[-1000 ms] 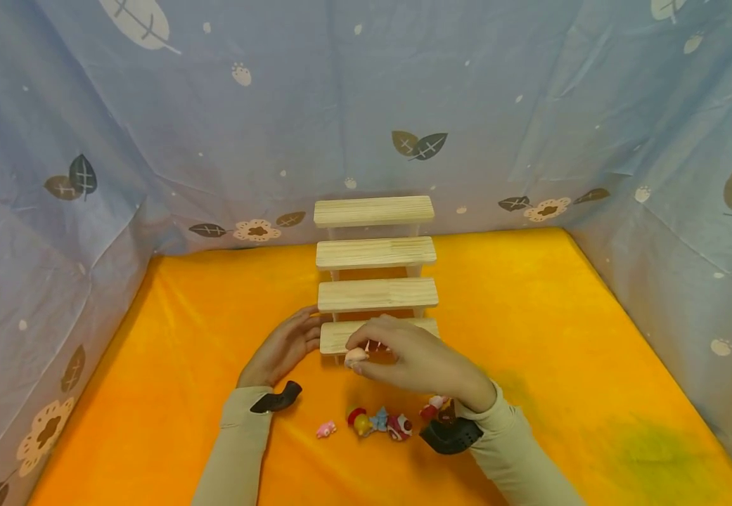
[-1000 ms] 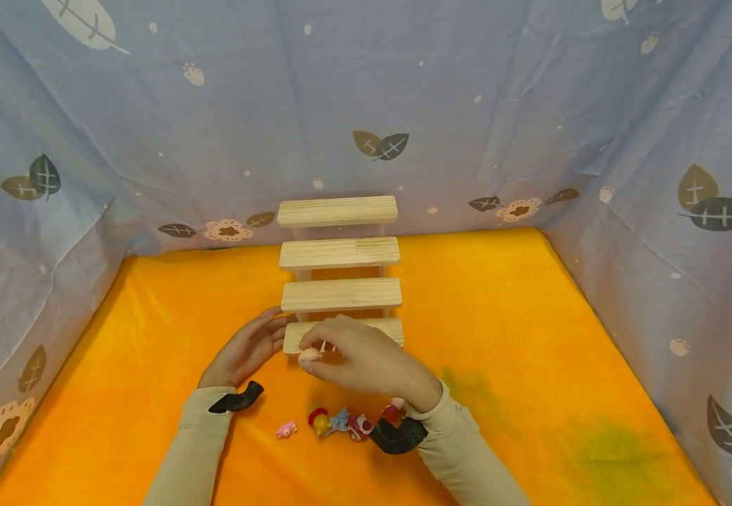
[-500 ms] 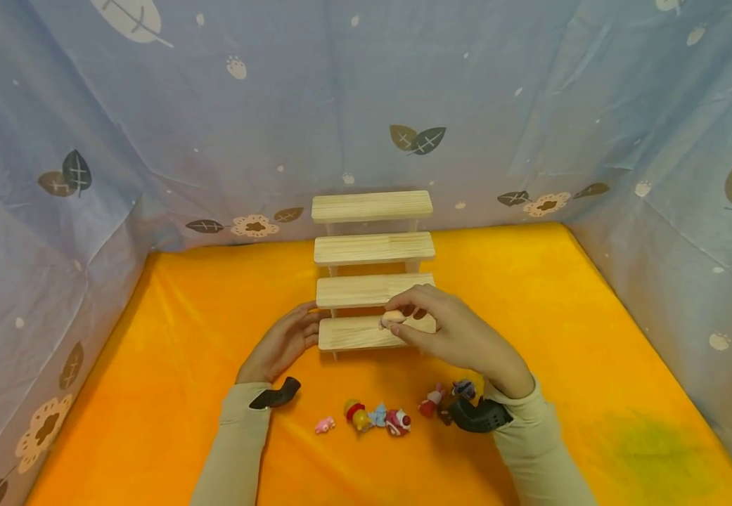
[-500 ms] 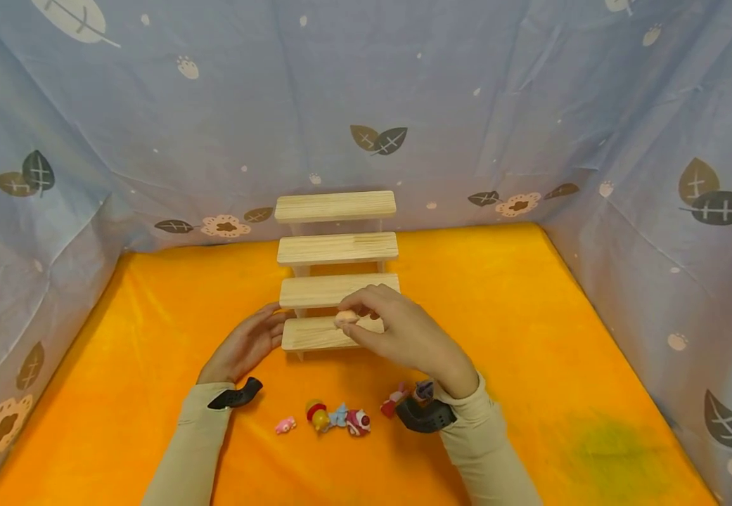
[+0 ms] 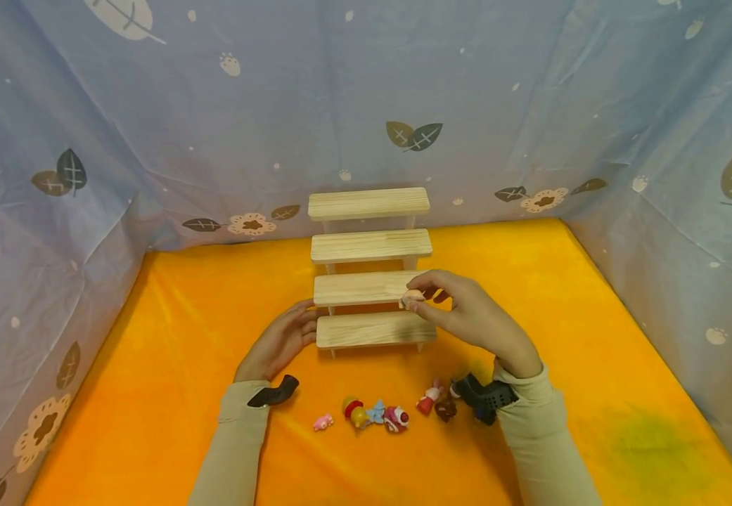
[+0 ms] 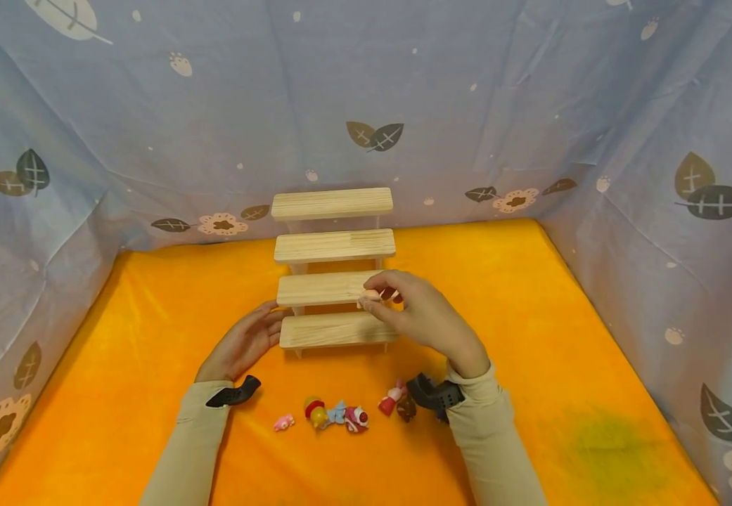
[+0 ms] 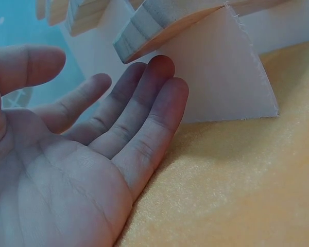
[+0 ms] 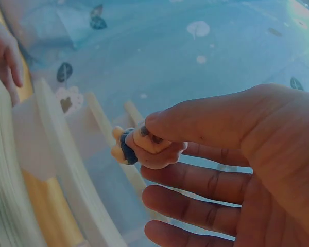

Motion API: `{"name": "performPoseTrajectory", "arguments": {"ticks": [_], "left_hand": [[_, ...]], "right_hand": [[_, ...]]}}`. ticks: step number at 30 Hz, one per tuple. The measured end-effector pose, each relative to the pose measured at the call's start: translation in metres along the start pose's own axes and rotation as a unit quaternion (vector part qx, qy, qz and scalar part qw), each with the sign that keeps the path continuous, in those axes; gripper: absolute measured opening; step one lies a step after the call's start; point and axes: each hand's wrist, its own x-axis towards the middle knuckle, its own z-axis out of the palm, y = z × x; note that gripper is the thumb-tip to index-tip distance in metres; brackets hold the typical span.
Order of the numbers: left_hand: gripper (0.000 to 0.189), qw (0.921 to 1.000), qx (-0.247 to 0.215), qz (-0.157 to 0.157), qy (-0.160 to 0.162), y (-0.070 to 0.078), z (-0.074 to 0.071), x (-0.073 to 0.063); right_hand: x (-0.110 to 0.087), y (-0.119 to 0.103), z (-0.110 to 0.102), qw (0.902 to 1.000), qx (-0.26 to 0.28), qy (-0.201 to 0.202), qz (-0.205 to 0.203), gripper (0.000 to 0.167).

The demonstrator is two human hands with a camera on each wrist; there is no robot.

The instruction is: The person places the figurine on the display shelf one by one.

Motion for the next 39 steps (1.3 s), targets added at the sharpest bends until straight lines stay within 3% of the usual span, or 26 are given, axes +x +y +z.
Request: {"name": "performPoseTrajectory", "arguments": {"ticks": [9, 16, 32, 39], "left_hand": [[0.039, 1.0, -0.006, 0.001, 0.0, 0.0, 0.0, 0.0], [0.041, 1.0, -0.003, -0.002, 0.004, 0.0, 0.0, 0.0], [0.044, 1.0, 0.003, 0.002, -0.002, 0.0, -0.001, 0.0], [0.041, 0.9999, 0.0, 0.009, -0.01, 0.0, -0.001, 0.0]], "right_hand": [[0.001, 0.012, -0.001, 0.9989, 0.028, -0.013, 0.034, 0.029], [0.001, 0.015, -0.002, 0.9981, 0.0, -0.024, 0.057, 0.024], [0.003, 0.025, 0.0, 0.9867, -0.053, -0.109, 0.107, 0.022], [0.004, 0.026, 0.003, 0.9835, -0.057, -0.125, 0.118, 0.023]]}}
